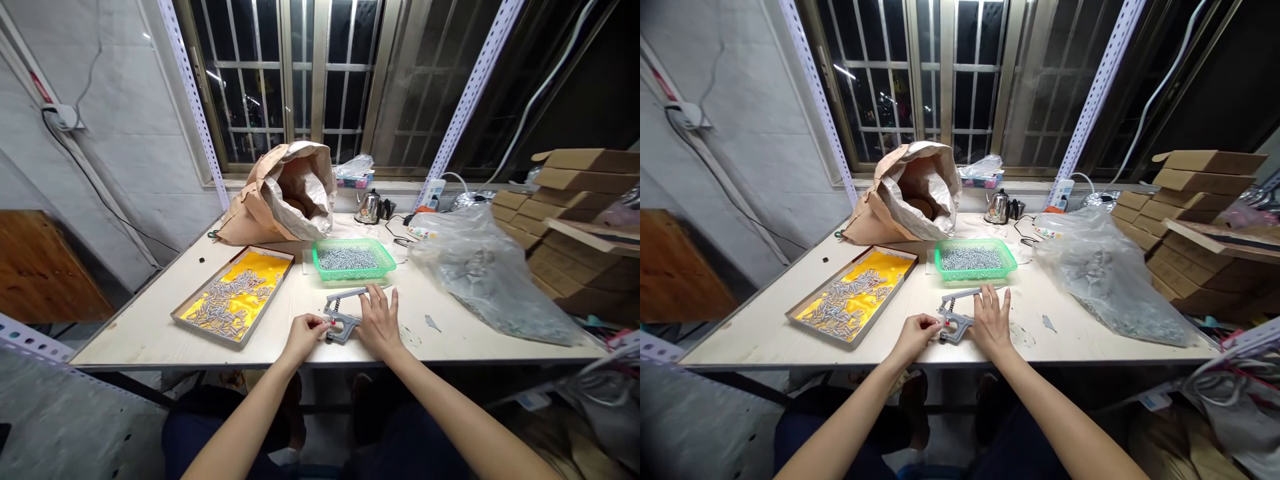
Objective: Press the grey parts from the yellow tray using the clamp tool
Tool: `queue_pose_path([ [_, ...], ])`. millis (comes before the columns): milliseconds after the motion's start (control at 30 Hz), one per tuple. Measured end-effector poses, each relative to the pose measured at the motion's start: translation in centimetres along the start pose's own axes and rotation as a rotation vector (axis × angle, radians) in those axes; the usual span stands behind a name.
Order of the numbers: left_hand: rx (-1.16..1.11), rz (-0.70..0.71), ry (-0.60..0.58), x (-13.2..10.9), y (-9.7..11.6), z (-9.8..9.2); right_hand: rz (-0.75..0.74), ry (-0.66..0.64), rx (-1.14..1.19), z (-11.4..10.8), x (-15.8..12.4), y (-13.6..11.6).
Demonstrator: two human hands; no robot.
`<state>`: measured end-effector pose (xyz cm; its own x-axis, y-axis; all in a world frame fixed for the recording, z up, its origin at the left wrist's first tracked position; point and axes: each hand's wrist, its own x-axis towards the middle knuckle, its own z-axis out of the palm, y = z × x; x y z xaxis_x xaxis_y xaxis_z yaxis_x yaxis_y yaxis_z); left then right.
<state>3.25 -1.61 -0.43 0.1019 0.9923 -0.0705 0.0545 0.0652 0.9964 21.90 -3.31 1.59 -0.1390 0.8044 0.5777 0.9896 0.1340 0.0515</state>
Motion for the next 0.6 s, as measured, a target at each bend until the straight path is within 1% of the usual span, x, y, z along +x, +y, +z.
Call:
queue_pose_path([
  [67, 0.049, 0.028, -0.020, 0.3, -0.4, 0.4, -0.012, 0.026, -0.004, 0.2, 0.1, -0.2],
  [133, 0.147, 0.063, -0.048, 0.5, -0.5, 0.3, -0.026, 0.058, -0.017, 0.5, 0.1, -0.4],
  [233, 0.332, 0.118, -0.103, 0.5, 0.1, -0.2, -0.042, 0.100, -0.051, 0.9, 0.2, -0.6],
  [300, 0.411, 0.133, -0.146, 0.5, 0.7, -0.5, -0.056, 0.112, -0.073, 1.1, 0.3, -0.7],
  [367, 0.435, 0.099, -0.195, 0.5, 1.3, -0.6, -0.067, 0.112, -0.089, 1.1, 0.3, -0.9],
  [433, 0.424, 0.023, -0.239, 0.7, 1.5, -0.6, -0.071, 0.107, -0.098, 1.1, 0.2, -1.1],
  [533, 0.360, -0.065, -0.272, 1.1, 1.2, -0.6, -0.068, 0.101, -0.098, 0.9, 0.1, -1.3],
  [600, 0.313, -0.091, -0.279, 1.3, 0.8, -0.6, -0.067, 0.113, -0.087, 0.8, 0.0, -1.2],
])
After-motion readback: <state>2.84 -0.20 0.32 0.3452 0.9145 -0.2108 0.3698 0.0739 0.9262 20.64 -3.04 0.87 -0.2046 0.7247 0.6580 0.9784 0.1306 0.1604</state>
